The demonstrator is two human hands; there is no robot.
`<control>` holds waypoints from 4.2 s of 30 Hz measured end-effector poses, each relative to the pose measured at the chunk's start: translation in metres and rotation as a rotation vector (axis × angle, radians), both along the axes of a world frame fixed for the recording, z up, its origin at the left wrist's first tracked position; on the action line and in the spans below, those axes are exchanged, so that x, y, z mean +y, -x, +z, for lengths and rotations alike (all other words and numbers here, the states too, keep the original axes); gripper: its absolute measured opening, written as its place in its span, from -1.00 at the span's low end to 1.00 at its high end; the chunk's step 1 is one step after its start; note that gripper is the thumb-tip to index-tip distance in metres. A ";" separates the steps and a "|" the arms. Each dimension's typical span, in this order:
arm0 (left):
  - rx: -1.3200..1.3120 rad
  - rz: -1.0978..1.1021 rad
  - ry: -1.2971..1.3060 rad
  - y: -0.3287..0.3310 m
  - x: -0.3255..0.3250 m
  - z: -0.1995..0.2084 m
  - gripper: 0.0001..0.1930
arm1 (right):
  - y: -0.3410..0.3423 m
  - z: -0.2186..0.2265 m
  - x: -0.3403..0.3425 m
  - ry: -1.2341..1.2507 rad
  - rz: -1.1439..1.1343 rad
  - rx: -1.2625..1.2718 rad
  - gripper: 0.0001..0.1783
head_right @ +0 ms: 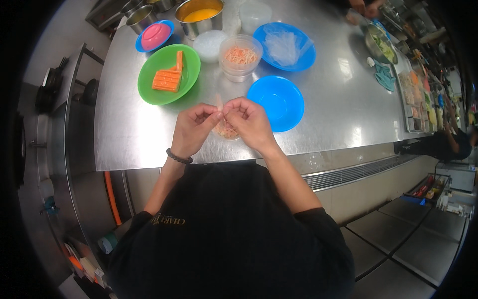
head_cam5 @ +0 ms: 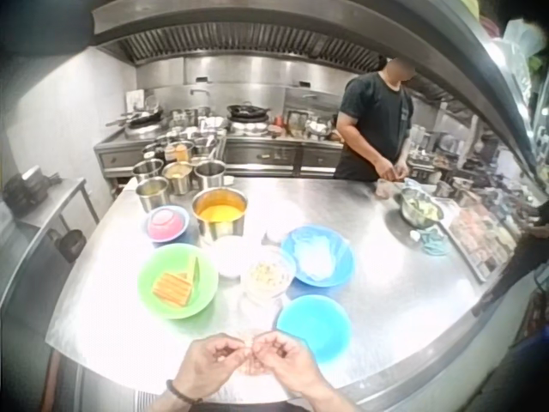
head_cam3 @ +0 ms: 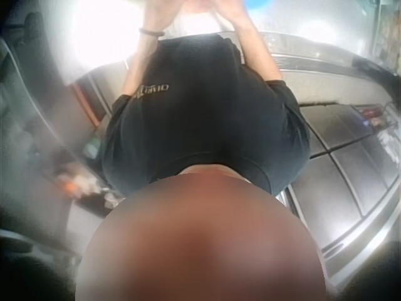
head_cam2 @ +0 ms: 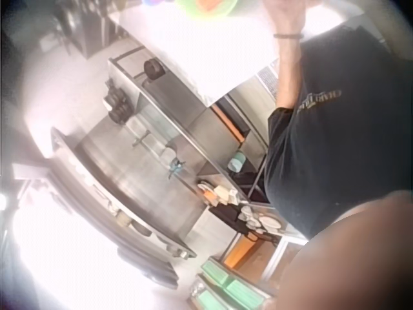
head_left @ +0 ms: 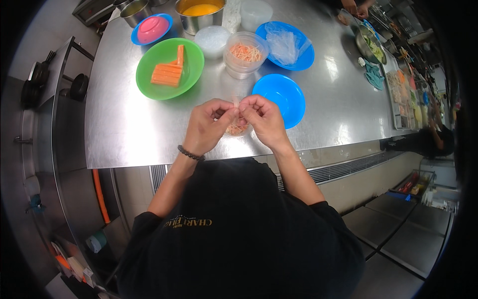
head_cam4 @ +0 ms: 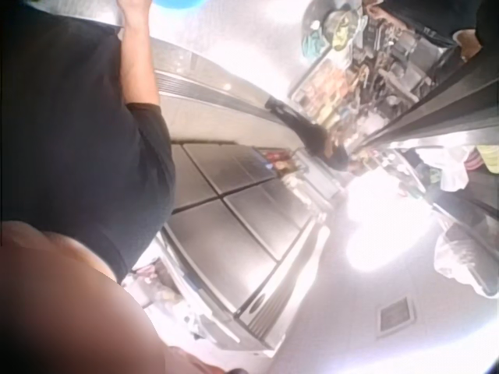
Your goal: The person wraps thin white noodles around orange cylindrical sticks using both hands. They place the assembled items into a clear plastic container on the stainless steel countertop.
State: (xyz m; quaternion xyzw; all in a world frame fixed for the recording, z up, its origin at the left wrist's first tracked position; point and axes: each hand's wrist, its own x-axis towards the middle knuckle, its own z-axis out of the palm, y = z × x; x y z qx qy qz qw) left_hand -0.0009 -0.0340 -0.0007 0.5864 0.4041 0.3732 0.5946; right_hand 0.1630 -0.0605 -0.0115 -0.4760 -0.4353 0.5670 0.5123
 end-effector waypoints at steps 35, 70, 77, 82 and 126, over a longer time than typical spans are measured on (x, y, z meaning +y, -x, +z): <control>-0.079 0.116 -0.008 -0.004 0.005 -0.010 -0.92 | -0.005 -0.011 0.000 -0.014 -0.183 0.128 -0.89; -0.070 0.098 0.073 0.001 0.012 -0.011 -0.81 | -0.008 0.003 0.010 -0.027 -0.036 -0.078 -0.79; 0.130 0.112 -0.214 -0.009 0.003 -0.008 -0.84 | -0.007 0.008 0.009 -0.067 -0.011 -0.261 -0.86; 0.055 0.139 -0.110 -0.014 0.003 -0.009 -0.86 | -0.005 0.005 0.008 -0.063 -0.043 -0.242 -0.86; -0.089 0.145 -0.077 0.017 0.007 -0.004 -0.94 | -0.032 -0.003 -0.003 -0.060 -0.196 -0.022 -0.90</control>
